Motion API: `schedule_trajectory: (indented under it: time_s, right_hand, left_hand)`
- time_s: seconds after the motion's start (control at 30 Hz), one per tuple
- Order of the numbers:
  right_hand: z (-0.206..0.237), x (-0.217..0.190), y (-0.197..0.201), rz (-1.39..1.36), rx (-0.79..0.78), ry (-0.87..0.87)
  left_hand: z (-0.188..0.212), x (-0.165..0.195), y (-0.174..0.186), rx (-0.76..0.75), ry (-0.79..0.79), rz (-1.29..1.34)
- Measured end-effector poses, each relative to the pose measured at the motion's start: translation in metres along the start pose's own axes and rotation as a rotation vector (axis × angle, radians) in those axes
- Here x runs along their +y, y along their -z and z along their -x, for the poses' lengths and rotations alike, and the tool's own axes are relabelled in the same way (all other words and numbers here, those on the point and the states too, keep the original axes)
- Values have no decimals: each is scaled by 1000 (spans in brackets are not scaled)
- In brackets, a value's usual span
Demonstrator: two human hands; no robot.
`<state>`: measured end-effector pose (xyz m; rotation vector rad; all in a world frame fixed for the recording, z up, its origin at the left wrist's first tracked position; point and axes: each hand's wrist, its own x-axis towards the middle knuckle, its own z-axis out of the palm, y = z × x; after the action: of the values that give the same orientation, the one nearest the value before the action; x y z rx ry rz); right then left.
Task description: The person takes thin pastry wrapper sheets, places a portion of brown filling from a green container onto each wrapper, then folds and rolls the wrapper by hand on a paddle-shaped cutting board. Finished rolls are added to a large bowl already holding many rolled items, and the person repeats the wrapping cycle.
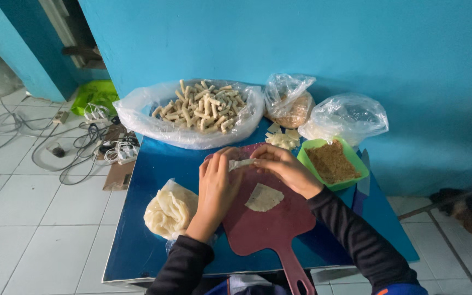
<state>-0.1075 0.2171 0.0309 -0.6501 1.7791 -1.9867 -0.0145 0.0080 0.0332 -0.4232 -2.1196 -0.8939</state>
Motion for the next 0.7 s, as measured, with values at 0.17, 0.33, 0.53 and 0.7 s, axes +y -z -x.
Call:
schedule_trajectory:
  time_s: [0.17,0.33,0.53,0.7]
  right_hand:
    - [-28,-26,15,640,-58,-47]
    - [-61,-66,6,550,73,306]
    - [-9,-73,9,1351,462,720]
    - [54,-56,75,1730,477,421]
  left_hand:
    - [5,-11,-11,4,155,-157]
    - [14,-19,-24,-31,125,-228]
    - [22,-19,-28,-240,-20,-191]
    - [32,-1,-35,-478,-118,0]
